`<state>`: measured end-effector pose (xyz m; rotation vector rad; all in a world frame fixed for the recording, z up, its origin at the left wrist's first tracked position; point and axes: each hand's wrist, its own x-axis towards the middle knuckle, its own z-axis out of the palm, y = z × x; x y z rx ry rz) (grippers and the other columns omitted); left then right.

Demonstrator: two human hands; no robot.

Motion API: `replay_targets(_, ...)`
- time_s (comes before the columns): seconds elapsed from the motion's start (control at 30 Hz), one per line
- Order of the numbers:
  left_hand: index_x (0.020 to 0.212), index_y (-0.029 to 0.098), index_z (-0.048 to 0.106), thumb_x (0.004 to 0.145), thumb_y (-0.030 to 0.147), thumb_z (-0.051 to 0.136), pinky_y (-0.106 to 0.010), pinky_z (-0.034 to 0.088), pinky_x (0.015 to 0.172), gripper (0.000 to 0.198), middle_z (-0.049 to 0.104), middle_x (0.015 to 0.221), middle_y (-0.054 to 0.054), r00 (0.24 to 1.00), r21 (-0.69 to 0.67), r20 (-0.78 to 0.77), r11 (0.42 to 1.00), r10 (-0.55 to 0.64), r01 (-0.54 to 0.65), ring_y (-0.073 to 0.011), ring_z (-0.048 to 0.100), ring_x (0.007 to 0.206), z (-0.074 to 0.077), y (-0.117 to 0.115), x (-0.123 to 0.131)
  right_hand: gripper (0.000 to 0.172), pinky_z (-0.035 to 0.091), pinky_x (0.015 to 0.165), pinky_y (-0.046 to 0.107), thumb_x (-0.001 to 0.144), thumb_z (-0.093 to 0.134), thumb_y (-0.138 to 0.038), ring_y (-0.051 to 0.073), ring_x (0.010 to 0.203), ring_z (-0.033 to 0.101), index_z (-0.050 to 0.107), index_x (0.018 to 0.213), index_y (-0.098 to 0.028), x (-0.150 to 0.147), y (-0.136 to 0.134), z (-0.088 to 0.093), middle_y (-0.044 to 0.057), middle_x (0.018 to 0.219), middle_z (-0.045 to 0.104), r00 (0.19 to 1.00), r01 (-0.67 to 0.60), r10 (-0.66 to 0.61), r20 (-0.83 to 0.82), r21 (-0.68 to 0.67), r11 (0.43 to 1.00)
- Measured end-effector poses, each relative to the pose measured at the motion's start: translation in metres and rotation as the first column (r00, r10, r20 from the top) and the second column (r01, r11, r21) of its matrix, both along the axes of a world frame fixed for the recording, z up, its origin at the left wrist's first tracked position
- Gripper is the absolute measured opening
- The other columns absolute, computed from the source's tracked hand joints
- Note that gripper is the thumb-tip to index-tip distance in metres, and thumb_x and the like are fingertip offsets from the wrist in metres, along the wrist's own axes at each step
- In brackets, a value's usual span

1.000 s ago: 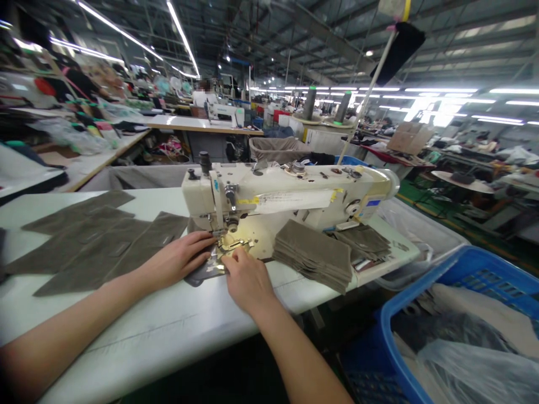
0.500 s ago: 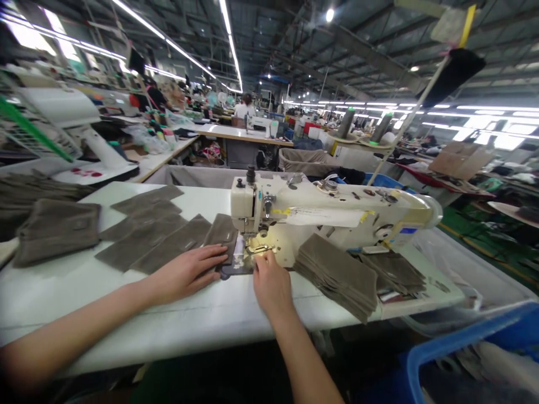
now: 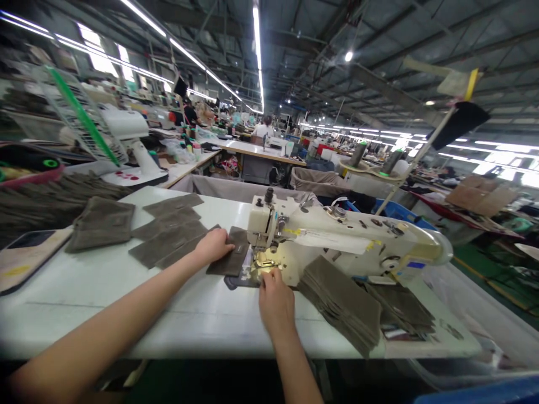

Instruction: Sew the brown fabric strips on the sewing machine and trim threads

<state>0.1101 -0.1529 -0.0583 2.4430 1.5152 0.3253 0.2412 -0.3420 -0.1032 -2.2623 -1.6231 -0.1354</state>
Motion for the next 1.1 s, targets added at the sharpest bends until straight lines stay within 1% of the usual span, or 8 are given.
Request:
replay_targets(0.1, 0.112, 0.016, 0.064, 0.093, 0.033, 0.064, -0.046, 0.052, 0.093, 0.025, 0.065, 0.118, -0.008, 0.994, -0.015, 0.108, 1.000, -0.010, 0.012, -0.0239, 0.063, 0.107, -0.007, -0.008, 0.000, 0.026, 0.047, 0.067, 0.022, 0.094, 0.052, -0.012, 0.015, 0.086, 0.068, 0.068, 0.112, -0.024, 0.000, 0.000, -0.003, 0.003, 0.109, 0.065, 1.000, -0.010, 0.010, 0.008, 0.006, 1.000)
replay_targets(0.2, 0.118, 0.016, 0.059, 0.093, 0.023, 0.061, -0.040, 0.053, 0.090, 0.026, 0.067, 0.110, -0.007, 0.971, -0.027, 0.237, 0.999, -0.029, 0.036, -0.0210, 0.065, 0.100, -0.005, -0.011, -0.007, 0.026, 0.047, 0.066, 0.022, 0.095, 0.051, -0.013, 0.015, 0.085, 0.069, 0.068, 0.112, -0.024, 0.001, -0.001, -0.007, 0.003, 0.109, 0.065, 1.000, -0.009, 0.009, 0.022, 0.009, 1.000)
replay_targets(0.27, 0.126, 0.017, 0.053, 0.089, 0.016, 0.060, -0.034, 0.053, 0.087, 0.038, 0.069, 0.107, -0.006, 0.951, -0.040, 0.305, 0.997, -0.045, 0.060, -0.0194, 0.067, 0.098, 0.002, -0.006, -0.018, 0.026, 0.047, 0.065, 0.022, 0.095, 0.051, -0.013, 0.015, 0.083, 0.069, 0.068, 0.111, -0.024, 0.002, -0.001, -0.008, 0.003, 0.109, 0.066, 0.999, -0.008, 0.008, 0.034, 0.006, 1.000)
replay_targets(0.37, 0.135, 0.018, 0.047, 0.082, 0.018, 0.061, -0.031, 0.053, 0.082, 0.054, 0.071, 0.103, -0.004, 0.934, -0.080, 0.344, 0.989, -0.092, 0.126, -0.0207, 0.069, 0.094, 0.014, 0.006, -0.041, 0.026, 0.047, 0.065, 0.021, 0.094, 0.051, -0.012, 0.015, 0.084, 0.069, 0.068, 0.110, -0.024, 0.002, -0.001, -0.009, 0.003, 0.108, 0.066, 0.998, -0.018, 0.018, 0.052, 0.005, 1.000)
replay_targets(0.57, 0.121, 0.021, 0.063, 0.071, 0.016, 0.066, -0.030, 0.053, 0.083, 0.051, 0.073, 0.101, -0.002, 0.945, -0.172, 0.228, 0.946, -0.234, 0.275, -0.0237, 0.070, 0.096, 0.017, 0.020, -0.073, 0.028, 0.048, 0.063, 0.021, 0.094, 0.048, -0.011, 0.015, 0.080, 0.070, 0.068, 0.109, -0.024, 0.003, -0.001, -0.014, 0.004, 0.108, 0.066, 0.997, -0.036, 0.032, 0.072, 0.056, 0.998)
replay_targets(0.73, 0.123, 0.015, 0.062, 0.069, 0.025, 0.078, -0.042, 0.046, 0.101, 0.057, 0.064, 0.125, -0.016, 0.985, -0.125, 0.080, 0.979, -0.154, 0.163, -0.0343, 0.059, 0.119, 0.015, 0.026, -0.069, 0.029, 0.049, 0.060, 0.022, 0.093, 0.046, -0.012, 0.014, 0.076, 0.070, 0.068, 0.108, -0.024, 0.005, -0.002, -0.021, 0.004, 0.106, 0.067, 0.996, -0.064, 0.057, 0.074, 0.100, 0.993)
replay_targets(0.9, 0.101, 0.015, 0.066, 0.084, 0.035, 0.072, -0.046, 0.050, 0.092, 0.027, 0.067, 0.113, -0.009, 0.995, -0.194, -0.019, 0.976, -0.102, 0.097, -0.0246, 0.063, 0.103, 0.020, 0.028, -0.063, 0.032, 0.051, 0.059, 0.022, 0.095, 0.040, -0.014, 0.015, 0.074, 0.071, 0.068, 0.108, -0.024, 0.009, -0.001, -0.034, 0.004, 0.105, 0.068, 0.995, -0.085, 0.076, 0.068, 0.145, 0.986)
replay_targets(1.1, 0.098, 0.020, 0.061, 0.077, 0.025, 0.066, -0.030, 0.052, 0.077, 0.022, 0.071, 0.103, -0.003, 0.981, -0.232, 0.120, 0.957, -0.150, 0.175, -0.0227, 0.067, 0.094, 0.041, 0.024, -0.080, 0.035, 0.053, 0.055, 0.022, 0.094, 0.038, -0.014, 0.015, 0.073, 0.072, 0.068, 0.107, -0.026, 0.018, 0.002, -0.055, 0.004, 0.105, 0.070, 0.990, -0.119, 0.102, 0.099, 0.187, 0.975)
